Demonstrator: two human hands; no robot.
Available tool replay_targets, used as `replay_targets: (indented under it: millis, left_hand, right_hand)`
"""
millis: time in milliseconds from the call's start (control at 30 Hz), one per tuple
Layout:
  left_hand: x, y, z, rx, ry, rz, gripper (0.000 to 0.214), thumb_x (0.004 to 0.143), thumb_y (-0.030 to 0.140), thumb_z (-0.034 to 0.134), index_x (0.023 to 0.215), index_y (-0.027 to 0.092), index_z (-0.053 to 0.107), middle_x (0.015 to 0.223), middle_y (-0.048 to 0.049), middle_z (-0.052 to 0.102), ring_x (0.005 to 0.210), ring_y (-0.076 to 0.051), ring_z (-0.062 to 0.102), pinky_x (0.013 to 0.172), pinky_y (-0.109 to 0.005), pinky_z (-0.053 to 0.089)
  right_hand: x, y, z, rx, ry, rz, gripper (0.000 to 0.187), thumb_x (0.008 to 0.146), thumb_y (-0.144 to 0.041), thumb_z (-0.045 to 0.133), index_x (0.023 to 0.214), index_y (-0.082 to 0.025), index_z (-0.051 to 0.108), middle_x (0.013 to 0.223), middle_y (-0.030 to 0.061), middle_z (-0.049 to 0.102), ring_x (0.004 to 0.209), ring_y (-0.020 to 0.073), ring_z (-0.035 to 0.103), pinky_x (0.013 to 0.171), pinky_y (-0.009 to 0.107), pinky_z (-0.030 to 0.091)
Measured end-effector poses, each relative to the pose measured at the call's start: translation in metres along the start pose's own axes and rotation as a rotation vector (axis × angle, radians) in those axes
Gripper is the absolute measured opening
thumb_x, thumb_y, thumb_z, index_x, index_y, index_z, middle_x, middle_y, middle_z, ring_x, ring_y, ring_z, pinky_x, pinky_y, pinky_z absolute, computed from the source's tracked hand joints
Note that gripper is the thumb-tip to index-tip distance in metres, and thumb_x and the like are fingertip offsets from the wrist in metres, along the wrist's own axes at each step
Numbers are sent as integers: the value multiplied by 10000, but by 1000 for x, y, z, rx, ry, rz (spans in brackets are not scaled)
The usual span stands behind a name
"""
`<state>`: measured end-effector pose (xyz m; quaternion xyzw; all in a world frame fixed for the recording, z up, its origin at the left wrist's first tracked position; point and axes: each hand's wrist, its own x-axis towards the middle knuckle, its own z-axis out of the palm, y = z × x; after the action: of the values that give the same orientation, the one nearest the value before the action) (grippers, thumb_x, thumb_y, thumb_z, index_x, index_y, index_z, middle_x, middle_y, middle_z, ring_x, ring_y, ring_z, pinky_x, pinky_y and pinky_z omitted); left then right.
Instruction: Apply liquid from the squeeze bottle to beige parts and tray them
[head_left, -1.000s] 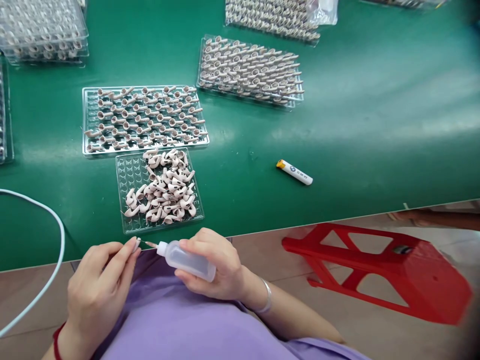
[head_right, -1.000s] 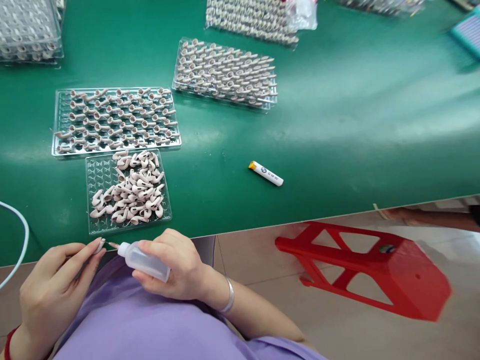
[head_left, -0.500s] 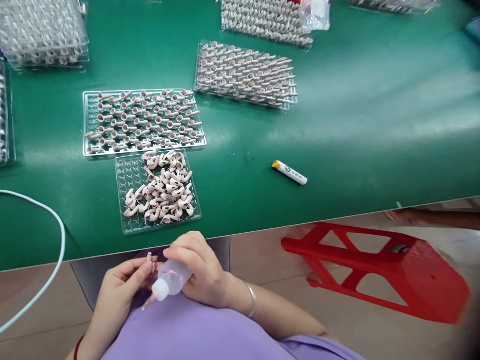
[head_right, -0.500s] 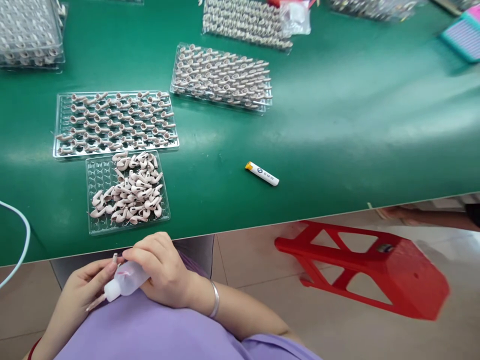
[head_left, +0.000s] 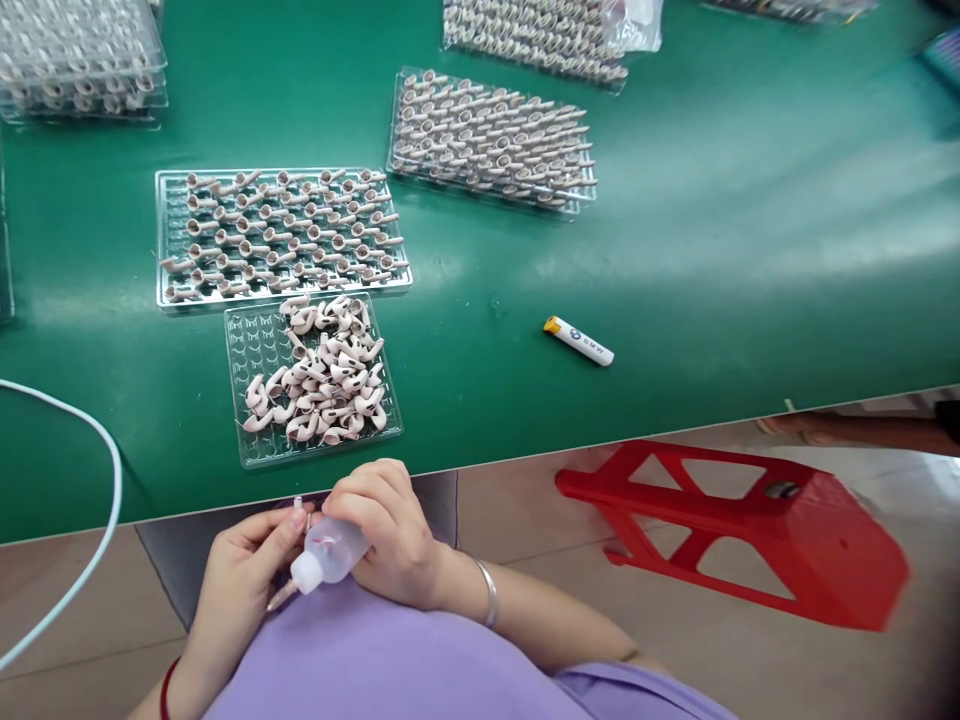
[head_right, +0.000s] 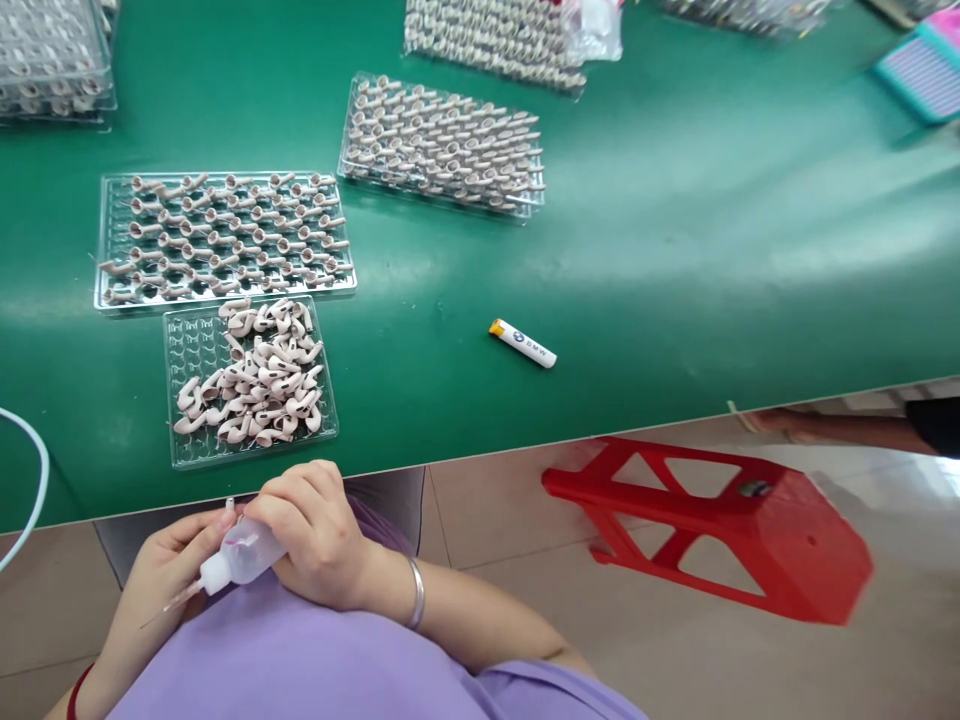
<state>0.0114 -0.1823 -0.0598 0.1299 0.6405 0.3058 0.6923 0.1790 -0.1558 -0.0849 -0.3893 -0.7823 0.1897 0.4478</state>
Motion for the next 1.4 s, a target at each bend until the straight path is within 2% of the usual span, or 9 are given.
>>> replay_targets:
  millis: [133, 400, 600, 767, 867, 967, 1167, 1300, 1400]
  left_hand:
    - [-2, 3, 2, 11, -13, -9, 441, 582, 519, 844, 820, 151, 796, 543, -15, 621, 488, -118, 516, 443, -211, 420]
    - [-11, 12, 10, 49, 48, 51, 362, 626, 474, 821, 810, 164, 797, 599, -21, 658, 518, -119, 506, 432, -201, 380]
    - [-7, 20, 13, -7, 18, -14, 444, 465, 517, 874, 703, 152, 792, 537, -32, 650, 450, -100, 461, 397, -198, 344]
    - [-7, 26, 17, -91, 5, -46, 398, 421, 454, 913, 666, 164, 793, 584, -39, 678, 485, -90, 485, 434, -182, 369]
    - [-8, 25, 15, -90, -30, -26, 366, 450, 447, 913, 666, 176, 795, 556, -23, 659, 472, -83, 470, 447, -190, 388]
    - [-11, 21, 9, -51, -88, 33, 308, 536, 452, 888, 679, 195, 797, 553, -20, 652, 528, -117, 532, 513, -216, 447]
    - [-20, 17, 1, 180, -203, 248, 245, 769, 442, 741, 783, 209, 814, 677, -56, 698, 654, -165, 587, 639, -263, 482]
    - [-22, 21, 1, 319, -291, 325, 252, 815, 437, 689, 824, 222, 820, 653, -59, 680, 626, -168, 562, 613, -269, 470]
    - [-25, 24, 4, 341, -266, 331, 235, 810, 416, 688, 808, 222, 820, 646, -55, 672, 638, -166, 549, 604, -254, 447]
  right_hand:
    - [0, -1, 0, -8, 2, 5, 160, 850, -105, 565, 977, -202, 576, 841, 49, 685, 779, 198, 585, 719, 356, 453]
    - [2, -4, 0, -2, -3, 7, 150, 844, -103, 564, 960, -197, 567, 822, 39, 690, 764, 187, 581, 721, 355, 423]
    - [2, -4, 0, -9, -2, 12, 165, 837, -114, 560, 970, -212, 565, 830, 24, 689, 769, 183, 593, 728, 352, 411]
    - [3, -5, 0, -15, 1, 13, 166, 835, -105, 551, 962, -212, 562, 822, 27, 687, 761, 184, 597, 724, 353, 410]
    - [5, -4, 0, 2, 5, -2, 162, 843, -101, 550, 967, -205, 562, 814, 29, 699, 749, 182, 614, 724, 356, 425]
    - [8, -2, -5, 137, 30, 28, 184, 838, -127, 621, 998, -194, 562, 827, 42, 716, 747, 175, 655, 709, 336, 474]
    - [12, -6, -21, 538, -33, 298, 315, 774, -210, 755, 1029, -225, 570, 909, 52, 731, 782, 160, 703, 693, 277, 571]
    - [12, -10, -23, 632, -41, 340, 320, 757, -203, 762, 995, -215, 548, 839, 35, 731, 700, 142, 701, 630, 243, 567]
    - [11, -11, -22, 688, -46, 372, 344, 742, -180, 765, 993, -215, 533, 822, 29, 729, 673, 138, 696, 606, 234, 562]
